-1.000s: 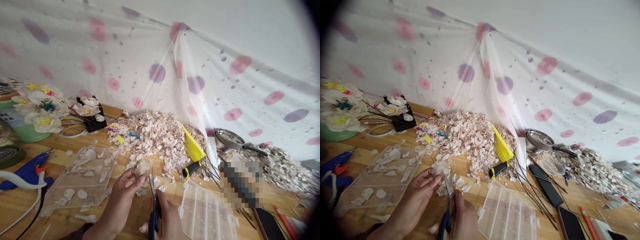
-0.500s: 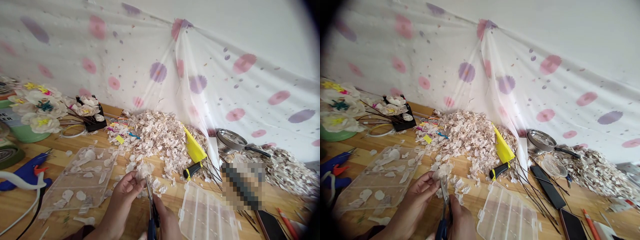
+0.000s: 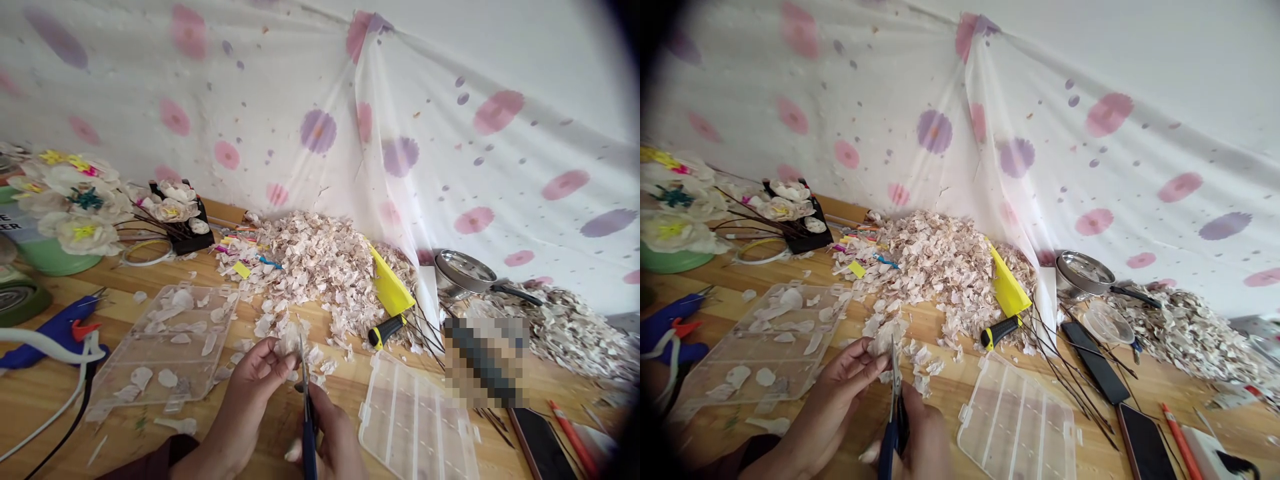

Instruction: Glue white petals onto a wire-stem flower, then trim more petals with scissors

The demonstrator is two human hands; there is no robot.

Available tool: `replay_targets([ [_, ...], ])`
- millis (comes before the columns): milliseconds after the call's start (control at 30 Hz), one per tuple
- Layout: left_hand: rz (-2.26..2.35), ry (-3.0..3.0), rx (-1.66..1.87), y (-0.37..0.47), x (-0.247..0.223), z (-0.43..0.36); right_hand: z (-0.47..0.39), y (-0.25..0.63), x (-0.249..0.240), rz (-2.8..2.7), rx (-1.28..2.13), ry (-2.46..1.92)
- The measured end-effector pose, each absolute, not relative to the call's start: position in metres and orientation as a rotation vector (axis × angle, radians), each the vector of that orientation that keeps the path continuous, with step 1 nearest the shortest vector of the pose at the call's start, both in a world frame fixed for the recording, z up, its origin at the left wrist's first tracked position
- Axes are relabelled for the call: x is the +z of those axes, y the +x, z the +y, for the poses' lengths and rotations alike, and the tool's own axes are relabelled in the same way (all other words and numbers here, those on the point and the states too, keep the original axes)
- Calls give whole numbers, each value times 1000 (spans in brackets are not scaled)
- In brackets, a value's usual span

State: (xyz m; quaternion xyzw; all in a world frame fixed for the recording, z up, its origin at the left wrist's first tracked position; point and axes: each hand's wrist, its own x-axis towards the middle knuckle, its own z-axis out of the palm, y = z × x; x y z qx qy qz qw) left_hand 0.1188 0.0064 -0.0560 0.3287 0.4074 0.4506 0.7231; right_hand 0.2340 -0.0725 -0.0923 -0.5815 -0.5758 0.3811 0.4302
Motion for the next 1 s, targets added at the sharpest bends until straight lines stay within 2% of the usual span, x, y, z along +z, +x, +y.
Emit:
replay_targets([
  [400,935,706,986,118,-58,7,-76,237,-94,-1380,1110,-1407],
  [1000,907,609,1008,118,-56,10,-74,239,-102,-1405,962,-1481],
])
